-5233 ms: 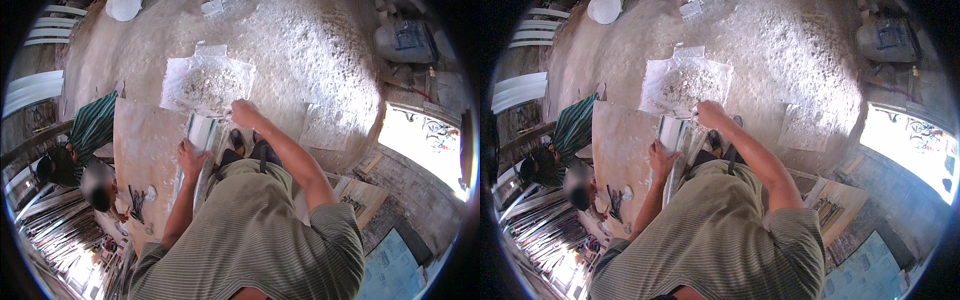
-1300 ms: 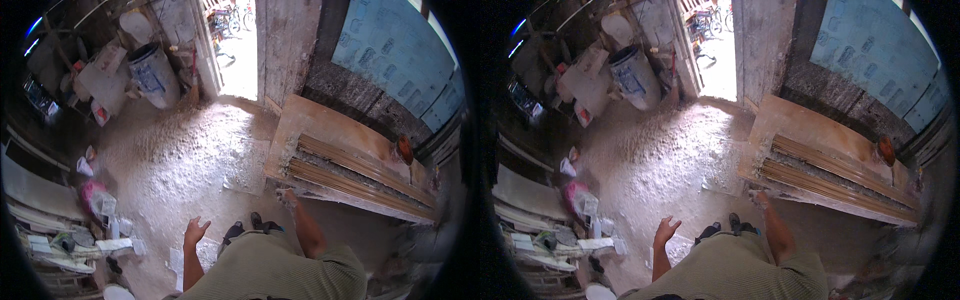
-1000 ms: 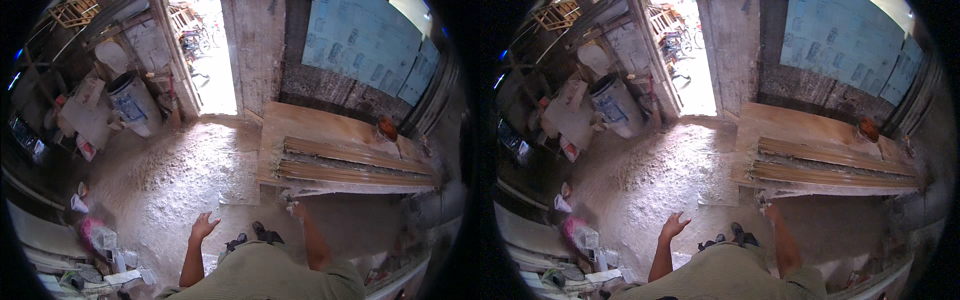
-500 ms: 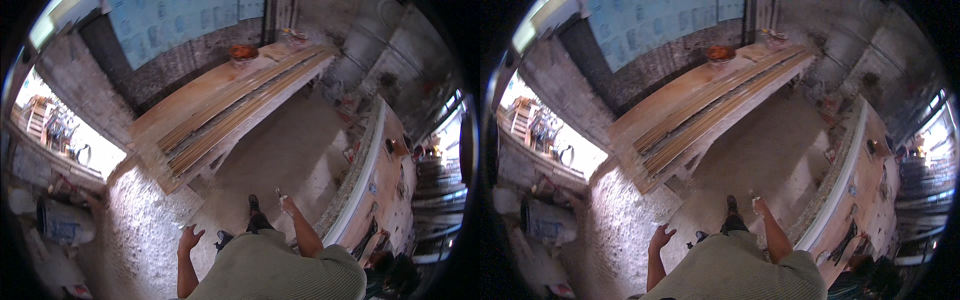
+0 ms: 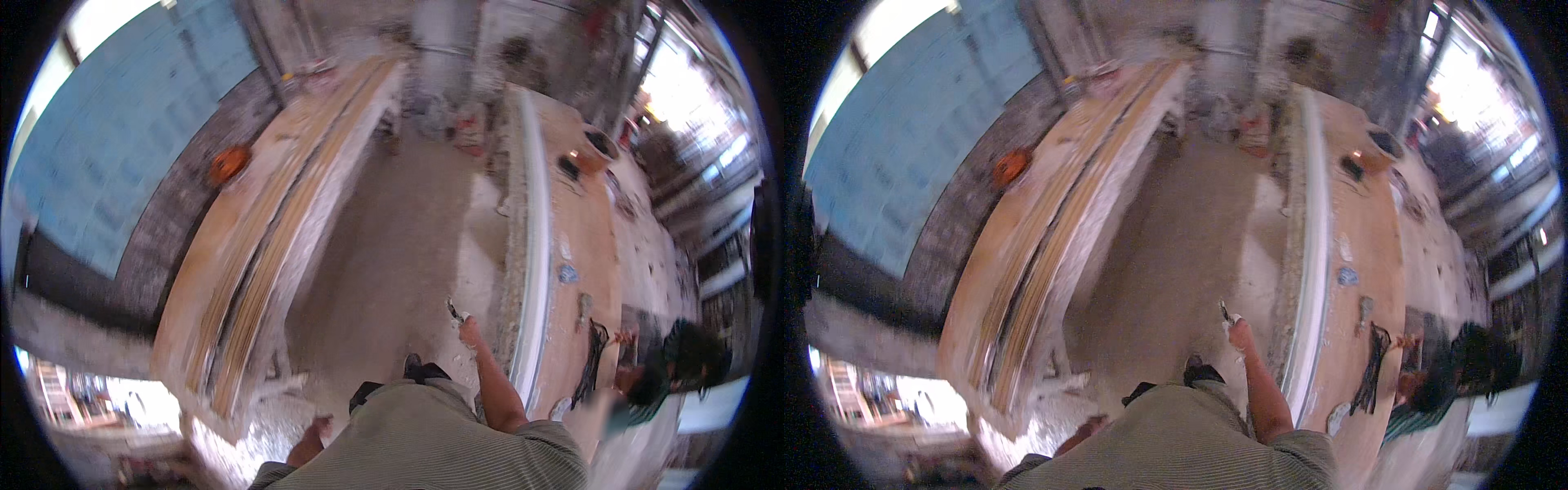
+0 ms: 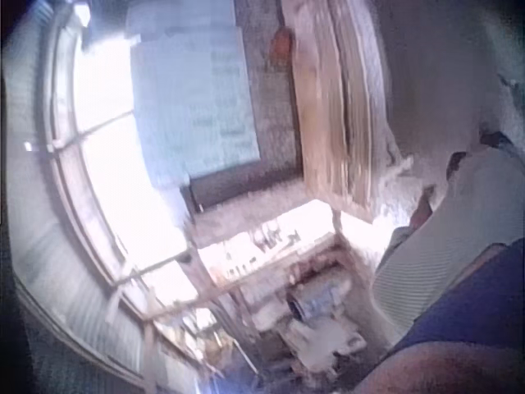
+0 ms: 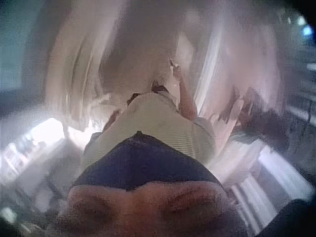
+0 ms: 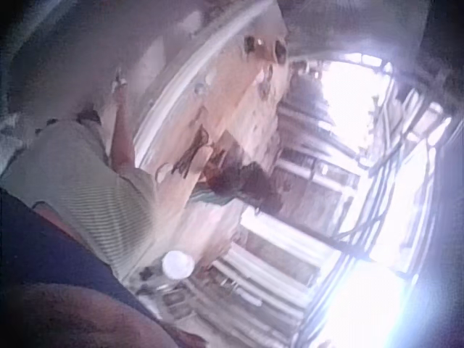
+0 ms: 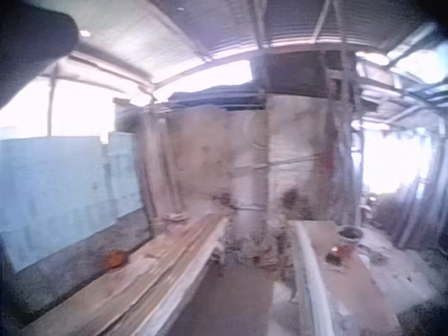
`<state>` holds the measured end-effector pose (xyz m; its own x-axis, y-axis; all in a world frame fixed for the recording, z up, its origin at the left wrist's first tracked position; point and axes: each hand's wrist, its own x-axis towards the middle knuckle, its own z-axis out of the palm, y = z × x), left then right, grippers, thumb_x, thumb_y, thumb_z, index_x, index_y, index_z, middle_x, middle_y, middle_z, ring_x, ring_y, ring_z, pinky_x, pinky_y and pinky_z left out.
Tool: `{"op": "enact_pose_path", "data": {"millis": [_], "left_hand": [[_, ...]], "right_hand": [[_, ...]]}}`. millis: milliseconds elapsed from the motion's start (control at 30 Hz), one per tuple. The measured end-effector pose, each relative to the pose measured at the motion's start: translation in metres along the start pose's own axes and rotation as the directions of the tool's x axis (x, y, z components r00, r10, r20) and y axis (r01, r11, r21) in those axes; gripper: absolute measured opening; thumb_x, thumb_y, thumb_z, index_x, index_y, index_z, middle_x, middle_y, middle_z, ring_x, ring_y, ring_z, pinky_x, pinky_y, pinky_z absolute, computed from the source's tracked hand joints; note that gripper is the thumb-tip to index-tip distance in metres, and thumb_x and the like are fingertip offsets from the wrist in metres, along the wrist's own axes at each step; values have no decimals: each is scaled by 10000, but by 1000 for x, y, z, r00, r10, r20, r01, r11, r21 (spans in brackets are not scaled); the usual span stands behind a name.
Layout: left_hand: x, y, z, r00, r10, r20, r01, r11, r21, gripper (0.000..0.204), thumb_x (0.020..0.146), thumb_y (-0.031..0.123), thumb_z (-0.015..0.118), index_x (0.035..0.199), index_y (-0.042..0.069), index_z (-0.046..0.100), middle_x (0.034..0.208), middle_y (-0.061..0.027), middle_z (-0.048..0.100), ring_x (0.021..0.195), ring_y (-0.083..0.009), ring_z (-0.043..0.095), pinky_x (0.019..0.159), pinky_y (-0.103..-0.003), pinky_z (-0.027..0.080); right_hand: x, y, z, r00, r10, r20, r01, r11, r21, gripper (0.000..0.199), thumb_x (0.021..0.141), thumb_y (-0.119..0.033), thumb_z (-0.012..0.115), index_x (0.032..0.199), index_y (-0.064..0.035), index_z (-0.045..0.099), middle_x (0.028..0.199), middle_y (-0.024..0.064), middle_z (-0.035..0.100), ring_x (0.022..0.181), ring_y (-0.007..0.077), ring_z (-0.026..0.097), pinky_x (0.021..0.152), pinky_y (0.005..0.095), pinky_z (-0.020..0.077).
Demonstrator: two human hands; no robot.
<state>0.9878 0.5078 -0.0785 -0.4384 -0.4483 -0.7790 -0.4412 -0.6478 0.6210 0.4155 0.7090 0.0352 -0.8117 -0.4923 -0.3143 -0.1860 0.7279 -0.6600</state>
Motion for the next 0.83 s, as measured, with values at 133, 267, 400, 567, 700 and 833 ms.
{"op": "enact_pose_path", "data": {"millis": [133,267,400,567,700,833], "left_hand": [[54,61,70,937,-329,117,309,938,159,347,928,409,511,1126,150,630,882,-21,613,741,-177,561,581,-364,425],[107,146,131,979,-206,-1,197,937,288,332,894,354,597,1132,124,622,968,-44,648,828,-190,601,636,-365,454],[232,218,142,976,-191,106,123,883,453,317,886,341,621,1089,98,640,1000,-62,657,891,-228,620,707,-403,491],[359,335,181,993,-113,-21,113,921,372,269,894,307,613,1044,86,649,992,-67,653,834,-236,617,698,-404,491],[467,442,223,984,-176,14,140,827,544,338,876,386,627,1032,88,663,992,-83,643,846,-239,604,743,-430,479],[564,527,297,990,-38,138,-87,608,789,639,847,558,614,1309,117,583,1125,-123,656,1071,-216,597,944,-440,433]], "right_hand": [[40,42,-61,988,73,-135,-70,997,30,276,870,-254,649,1019,-21,653,821,177,682,775,342,657,658,440,497],[54,41,-99,974,188,-126,-115,891,440,292,869,-221,681,1024,26,657,786,92,665,747,185,608,638,348,486],[98,52,-99,940,288,-182,-161,847,507,319,855,-222,690,1114,-38,669,717,16,637,614,106,582,561,300,466],[192,-3,-129,935,171,-310,3,871,491,290,852,-215,688,1057,-9,671,737,67,661,632,154,616,581,325,485],[281,-41,-157,874,157,-459,-37,965,260,272,821,-175,694,991,35,661,811,206,696,726,292,692,622,401,506],[346,-35,-175,826,323,-463,-291,946,140,286,781,-165,720,957,51,654,885,281,678,855,370,692,671,451,510]]}}
